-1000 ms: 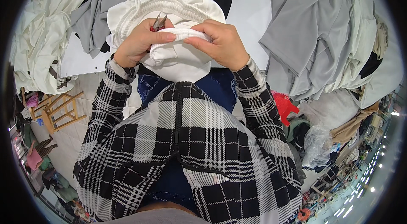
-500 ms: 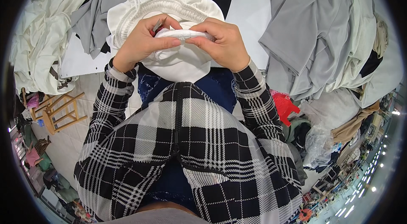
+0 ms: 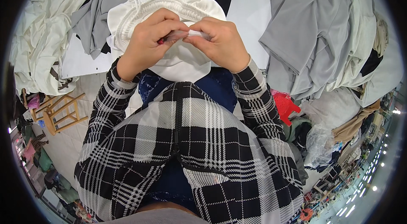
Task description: Trimming excess threads from manufactured garments using small scissors.
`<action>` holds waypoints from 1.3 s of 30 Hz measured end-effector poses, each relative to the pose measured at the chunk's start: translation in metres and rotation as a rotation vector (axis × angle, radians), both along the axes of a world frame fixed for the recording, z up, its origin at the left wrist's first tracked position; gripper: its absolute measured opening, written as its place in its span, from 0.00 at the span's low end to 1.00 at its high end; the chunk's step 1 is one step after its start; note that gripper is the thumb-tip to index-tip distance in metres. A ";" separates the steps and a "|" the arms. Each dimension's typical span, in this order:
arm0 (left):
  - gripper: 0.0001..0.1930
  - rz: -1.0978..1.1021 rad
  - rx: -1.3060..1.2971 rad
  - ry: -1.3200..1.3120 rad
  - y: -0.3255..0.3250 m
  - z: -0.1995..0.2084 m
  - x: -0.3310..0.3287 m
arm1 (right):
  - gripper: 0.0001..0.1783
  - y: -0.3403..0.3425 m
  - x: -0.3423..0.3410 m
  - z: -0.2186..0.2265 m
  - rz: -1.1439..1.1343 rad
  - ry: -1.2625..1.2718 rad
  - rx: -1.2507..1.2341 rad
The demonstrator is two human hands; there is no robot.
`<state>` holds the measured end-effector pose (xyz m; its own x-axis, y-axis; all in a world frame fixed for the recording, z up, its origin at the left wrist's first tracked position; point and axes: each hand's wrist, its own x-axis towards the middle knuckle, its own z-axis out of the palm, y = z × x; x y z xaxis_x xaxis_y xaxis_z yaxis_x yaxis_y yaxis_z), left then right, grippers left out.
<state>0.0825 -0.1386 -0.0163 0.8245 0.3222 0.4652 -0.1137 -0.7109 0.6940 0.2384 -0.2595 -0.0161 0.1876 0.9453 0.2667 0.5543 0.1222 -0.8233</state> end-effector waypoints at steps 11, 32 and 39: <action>0.07 0.047 -0.573 0.236 0.013 0.004 0.009 | 0.11 0.005 0.002 -0.003 -0.043 0.183 -0.161; 0.24 -0.083 -0.208 0.315 0.026 0.019 -0.008 | 0.10 0.003 0.008 -0.005 -0.049 0.207 -0.275; 0.20 -0.091 -0.194 0.458 0.023 0.026 -0.013 | 0.11 0.004 0.004 -0.005 -0.041 0.182 -0.181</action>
